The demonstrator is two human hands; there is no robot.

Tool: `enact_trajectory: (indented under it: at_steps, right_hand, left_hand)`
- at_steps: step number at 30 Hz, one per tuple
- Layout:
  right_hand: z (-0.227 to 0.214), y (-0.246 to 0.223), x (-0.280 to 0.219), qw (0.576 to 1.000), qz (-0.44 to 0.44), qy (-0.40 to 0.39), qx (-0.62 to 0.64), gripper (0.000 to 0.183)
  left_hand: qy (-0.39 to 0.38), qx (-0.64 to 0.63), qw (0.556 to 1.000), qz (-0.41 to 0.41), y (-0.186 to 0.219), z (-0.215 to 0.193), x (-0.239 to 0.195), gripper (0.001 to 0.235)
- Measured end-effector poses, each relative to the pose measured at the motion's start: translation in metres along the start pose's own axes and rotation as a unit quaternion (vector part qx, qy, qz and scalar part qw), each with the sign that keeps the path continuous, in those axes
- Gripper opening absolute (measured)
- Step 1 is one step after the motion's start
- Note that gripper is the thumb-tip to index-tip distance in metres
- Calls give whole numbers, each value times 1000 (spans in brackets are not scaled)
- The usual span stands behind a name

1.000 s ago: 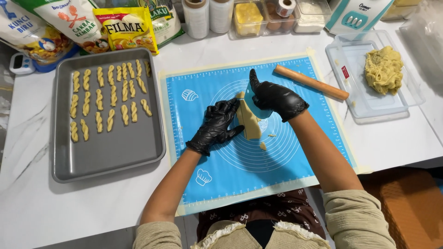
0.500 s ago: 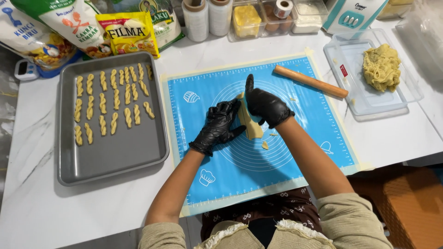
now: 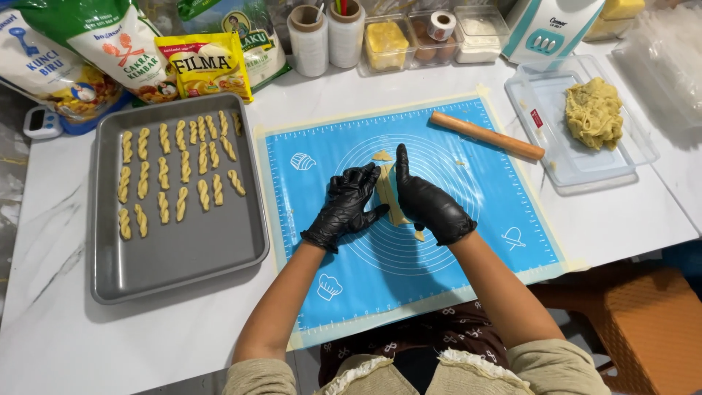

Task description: The person rolls a piece of dough into a flat sheet using a rolling pin on a blue silicone mat. They then cut the sheet into strips, twist each strip into a spiral shape, and place the finished pieces onto a metal baking tray. The process is repeated with additional dough pieces.

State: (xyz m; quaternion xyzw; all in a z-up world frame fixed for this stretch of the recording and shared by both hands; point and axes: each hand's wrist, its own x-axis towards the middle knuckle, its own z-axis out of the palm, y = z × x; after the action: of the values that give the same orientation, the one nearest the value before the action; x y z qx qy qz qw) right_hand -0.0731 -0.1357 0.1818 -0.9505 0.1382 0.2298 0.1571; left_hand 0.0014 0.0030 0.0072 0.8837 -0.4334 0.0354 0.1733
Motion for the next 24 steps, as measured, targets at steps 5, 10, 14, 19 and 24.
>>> enact_trajectory:
  at_steps: [5, 10, 14, 19, 24]
  right_hand:
    - [6, 7, -4, 1000, -16, -19, 5, 37]
    - [16, 14, 12, 999, -20, -26, 24, 67]
    - [13, 15, 16, 999, -29, -4, 40, 53]
    - [36, 29, 1, 997, -40, 9, 58, 37]
    - [58, 68, -22, 995, -59, 25, 76, 21]
  left_hand:
    - [2, -5, 1000, -11, -4, 8, 2, 99]
    - [9, 13, 1000, -2, -3, 4, 0, 95]
    - [32, 23, 999, -5, -5, 16, 0, 95]
    - [34, 13, 999, -4, -4, 15, -1, 95]
    - [49, 17, 999, 9, -4, 8, -2, 94]
